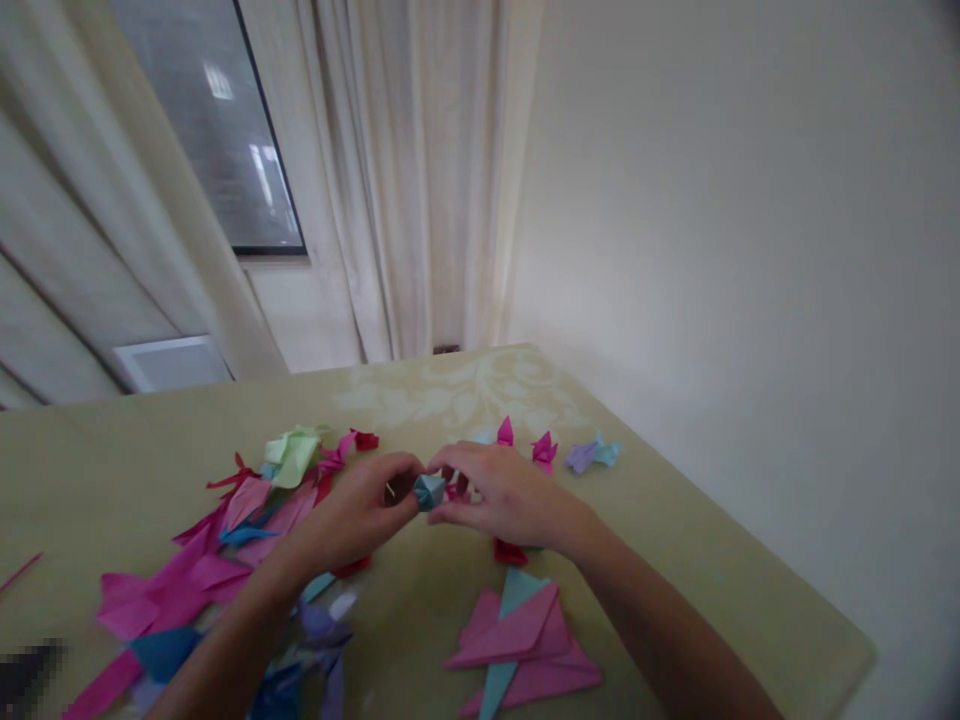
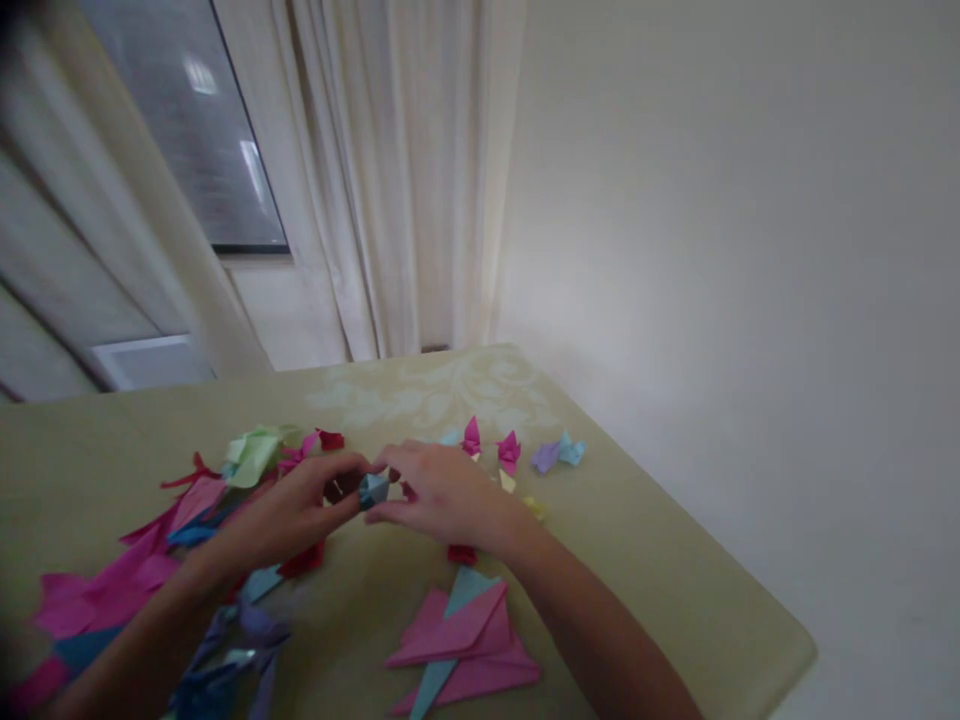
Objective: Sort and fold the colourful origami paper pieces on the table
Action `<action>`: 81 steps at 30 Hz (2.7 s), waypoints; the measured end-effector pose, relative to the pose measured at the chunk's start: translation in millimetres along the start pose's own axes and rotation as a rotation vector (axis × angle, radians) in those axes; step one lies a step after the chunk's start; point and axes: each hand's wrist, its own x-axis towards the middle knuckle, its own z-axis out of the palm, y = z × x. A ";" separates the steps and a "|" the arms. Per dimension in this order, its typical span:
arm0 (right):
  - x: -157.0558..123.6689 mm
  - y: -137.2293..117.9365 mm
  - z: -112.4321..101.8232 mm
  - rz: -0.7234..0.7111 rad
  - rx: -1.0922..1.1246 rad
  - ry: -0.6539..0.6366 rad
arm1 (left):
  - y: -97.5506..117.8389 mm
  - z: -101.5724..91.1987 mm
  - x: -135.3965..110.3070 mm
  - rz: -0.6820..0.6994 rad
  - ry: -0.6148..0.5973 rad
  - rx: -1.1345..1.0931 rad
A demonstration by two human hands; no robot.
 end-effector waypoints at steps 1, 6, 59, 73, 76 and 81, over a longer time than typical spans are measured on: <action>1.0 -0.7 2.8 -0.016 -0.005 0.003 | 3.3 2.0 1.1 -0.009 -0.002 -0.016; 1.1 0.7 4.1 -0.073 -0.029 0.060 | 1.9 0.5 0.4 -0.005 -0.043 -0.050; -3.4 12.5 -11.1 0.202 -0.206 -0.043 | -65.3 -71.6 -18.1 -0.381 0.510 0.469; 5.8 -0.9 15.2 0.017 0.133 0.309 | -11.2 -48.0 -14.4 -0.110 0.331 -0.139; 9.2 0.8 18.5 -0.008 0.116 0.363 | 2.5 -32.6 -11.1 -0.023 0.179 -0.232; 11.0 19.3 0.2 0.070 -0.027 0.406 | -19.5 -21.6 -2.1 -0.037 0.209 -0.270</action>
